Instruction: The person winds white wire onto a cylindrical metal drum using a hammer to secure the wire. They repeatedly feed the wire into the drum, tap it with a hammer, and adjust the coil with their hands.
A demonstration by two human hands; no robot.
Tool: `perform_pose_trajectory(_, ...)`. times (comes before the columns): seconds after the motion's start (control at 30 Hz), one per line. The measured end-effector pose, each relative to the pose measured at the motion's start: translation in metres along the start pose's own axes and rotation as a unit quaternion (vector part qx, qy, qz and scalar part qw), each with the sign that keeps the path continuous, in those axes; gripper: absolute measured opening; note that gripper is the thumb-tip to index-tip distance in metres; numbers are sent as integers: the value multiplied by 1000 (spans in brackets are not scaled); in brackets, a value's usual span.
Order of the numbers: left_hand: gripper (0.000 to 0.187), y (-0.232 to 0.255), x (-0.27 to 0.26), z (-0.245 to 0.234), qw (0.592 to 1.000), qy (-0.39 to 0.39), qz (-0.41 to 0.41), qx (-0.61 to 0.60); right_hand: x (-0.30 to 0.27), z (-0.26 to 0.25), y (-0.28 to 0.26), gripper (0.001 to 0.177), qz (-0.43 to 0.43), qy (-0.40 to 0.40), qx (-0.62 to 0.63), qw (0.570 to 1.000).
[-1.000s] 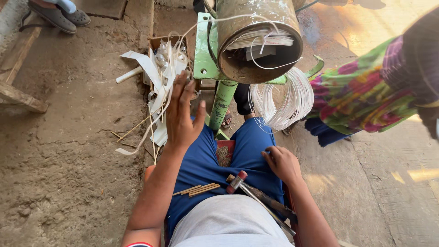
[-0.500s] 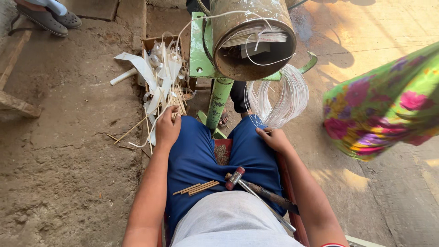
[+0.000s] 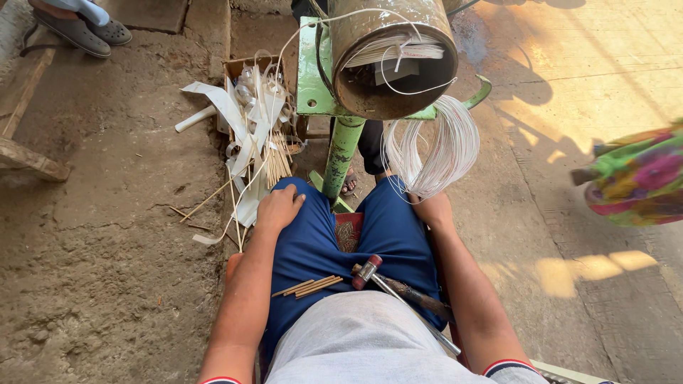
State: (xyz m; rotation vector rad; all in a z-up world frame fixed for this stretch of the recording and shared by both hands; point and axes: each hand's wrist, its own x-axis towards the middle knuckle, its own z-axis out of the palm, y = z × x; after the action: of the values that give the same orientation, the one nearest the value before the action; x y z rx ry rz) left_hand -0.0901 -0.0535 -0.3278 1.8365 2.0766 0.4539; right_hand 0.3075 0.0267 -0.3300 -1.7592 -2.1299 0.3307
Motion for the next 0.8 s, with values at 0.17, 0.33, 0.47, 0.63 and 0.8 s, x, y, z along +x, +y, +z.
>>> perform_pose_trajectory(0.17, 34, 2, -2, 2, 1000, 8, 10, 9, -2, -5, -8, 41, 49, -30, 10, 998)
perform_pose_trajectory(0.33, 33, 4, 0, 1, 1000, 2, 15, 23, 0, -8, -10, 40, 45, -28, -5, 999)
perform_pose_trajectory(0.47, 33, 1, -1, 3, 999, 12, 17, 28, -1, -4, -6, 41, 47, -28, 6, 999)
perform_pose_trajectory(0.63, 33, 3, -1, 3, 999, 15, 13, 27, -1, -3, -1, 42, 12, -17, -9, 1000)
perform_pose_trajectory(0.8, 34, 4, 0, 1, 999, 21, 10, 26, 0, -6, -5, 41, 27, -5, 10, 1000)
